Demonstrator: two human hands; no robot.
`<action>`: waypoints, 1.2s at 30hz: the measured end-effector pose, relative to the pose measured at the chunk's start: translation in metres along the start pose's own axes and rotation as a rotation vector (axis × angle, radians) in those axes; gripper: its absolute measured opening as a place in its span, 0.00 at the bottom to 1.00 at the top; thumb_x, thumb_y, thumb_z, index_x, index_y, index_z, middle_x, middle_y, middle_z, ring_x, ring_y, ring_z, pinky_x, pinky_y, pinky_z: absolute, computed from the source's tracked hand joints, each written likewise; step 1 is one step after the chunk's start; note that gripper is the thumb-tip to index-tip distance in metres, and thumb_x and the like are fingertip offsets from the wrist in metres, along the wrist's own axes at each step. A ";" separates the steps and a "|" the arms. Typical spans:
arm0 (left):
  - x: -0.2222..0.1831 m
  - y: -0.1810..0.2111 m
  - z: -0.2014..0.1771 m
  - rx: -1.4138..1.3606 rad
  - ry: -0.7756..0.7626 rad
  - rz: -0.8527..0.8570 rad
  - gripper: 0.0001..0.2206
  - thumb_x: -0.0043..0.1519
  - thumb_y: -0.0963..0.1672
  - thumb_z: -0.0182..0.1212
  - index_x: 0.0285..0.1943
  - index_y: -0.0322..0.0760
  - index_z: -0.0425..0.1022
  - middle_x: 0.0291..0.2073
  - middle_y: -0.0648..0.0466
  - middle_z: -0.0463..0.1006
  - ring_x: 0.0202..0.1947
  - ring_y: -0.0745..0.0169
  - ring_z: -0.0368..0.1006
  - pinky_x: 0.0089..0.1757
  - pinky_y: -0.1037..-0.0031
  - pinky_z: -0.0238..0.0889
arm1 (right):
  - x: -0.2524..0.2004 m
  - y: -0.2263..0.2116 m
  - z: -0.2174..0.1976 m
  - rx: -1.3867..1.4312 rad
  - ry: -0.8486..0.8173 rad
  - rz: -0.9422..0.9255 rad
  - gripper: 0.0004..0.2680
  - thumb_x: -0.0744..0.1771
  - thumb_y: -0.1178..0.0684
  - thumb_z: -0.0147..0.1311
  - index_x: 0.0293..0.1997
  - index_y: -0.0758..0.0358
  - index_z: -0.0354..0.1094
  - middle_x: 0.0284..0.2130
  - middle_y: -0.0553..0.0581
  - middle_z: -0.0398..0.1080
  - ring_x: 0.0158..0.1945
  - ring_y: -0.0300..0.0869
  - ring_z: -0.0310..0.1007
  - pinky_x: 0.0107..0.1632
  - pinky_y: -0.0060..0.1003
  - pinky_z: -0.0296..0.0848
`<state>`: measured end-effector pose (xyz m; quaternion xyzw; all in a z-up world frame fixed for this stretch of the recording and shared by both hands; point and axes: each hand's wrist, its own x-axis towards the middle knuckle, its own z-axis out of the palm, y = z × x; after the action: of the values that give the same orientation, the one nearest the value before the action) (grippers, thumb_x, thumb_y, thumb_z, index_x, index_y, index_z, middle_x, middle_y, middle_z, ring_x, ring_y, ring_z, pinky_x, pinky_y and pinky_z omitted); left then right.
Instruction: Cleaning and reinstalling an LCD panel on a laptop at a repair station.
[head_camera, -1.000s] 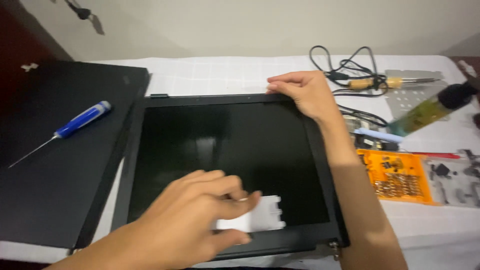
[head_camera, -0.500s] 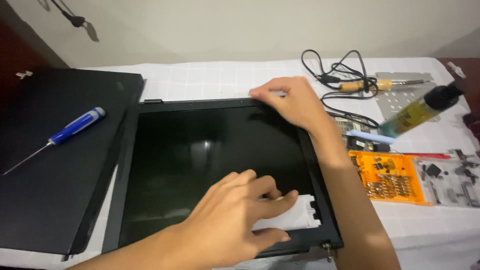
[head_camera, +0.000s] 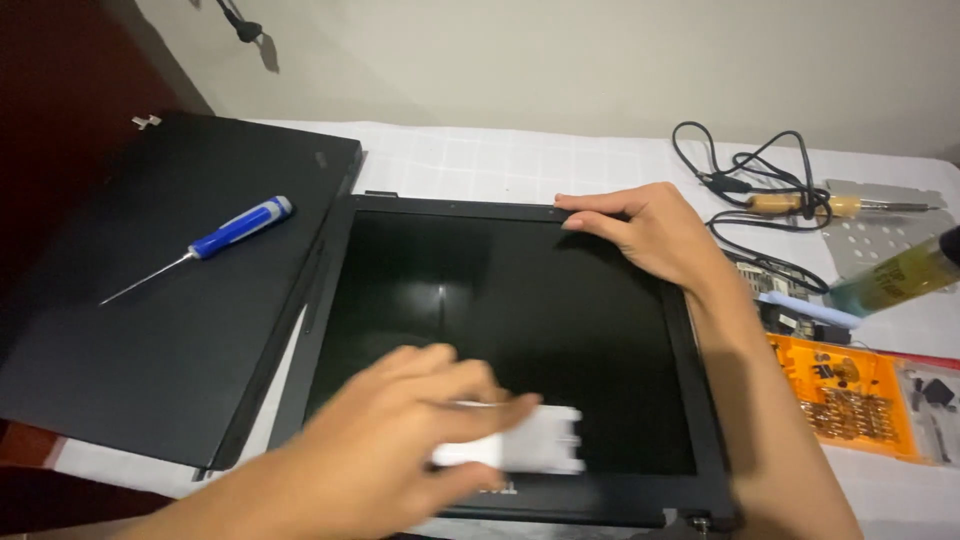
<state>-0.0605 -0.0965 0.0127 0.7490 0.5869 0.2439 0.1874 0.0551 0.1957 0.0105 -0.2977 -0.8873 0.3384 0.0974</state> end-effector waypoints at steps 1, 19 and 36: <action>-0.011 -0.004 -0.007 0.000 0.001 -0.001 0.24 0.62 0.50 0.66 0.68 0.47 0.74 0.43 0.60 0.76 0.38 0.56 0.68 0.39 0.63 0.57 | 0.000 -0.002 0.000 0.000 -0.001 -0.001 0.11 0.67 0.44 0.57 0.54 0.42 0.79 0.41 0.38 0.82 0.49 0.21 0.74 0.50 0.20 0.62; 0.018 -0.078 -0.064 0.209 -0.108 -0.353 0.27 0.57 0.56 0.64 0.69 0.69 0.72 0.53 0.67 0.78 0.49 0.56 0.69 0.45 0.58 0.63 | 0.002 -0.006 0.002 0.035 -0.023 -0.017 0.10 0.67 0.48 0.56 0.51 0.50 0.80 0.51 0.43 0.79 0.60 0.30 0.75 0.59 0.23 0.67; 0.048 -0.101 -0.075 0.189 0.098 -0.342 0.22 0.65 0.52 0.58 0.69 0.52 0.72 0.56 0.56 0.78 0.53 0.51 0.69 0.51 0.58 0.67 | 0.000 -0.007 0.006 0.108 0.071 0.039 0.09 0.65 0.46 0.65 0.50 0.45 0.79 0.44 0.52 0.81 0.51 0.46 0.80 0.55 0.37 0.71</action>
<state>-0.1743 -0.0257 0.0235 0.6399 0.7342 0.1886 0.1259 0.0494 0.1884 0.0104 -0.3209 -0.8578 0.3770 0.1381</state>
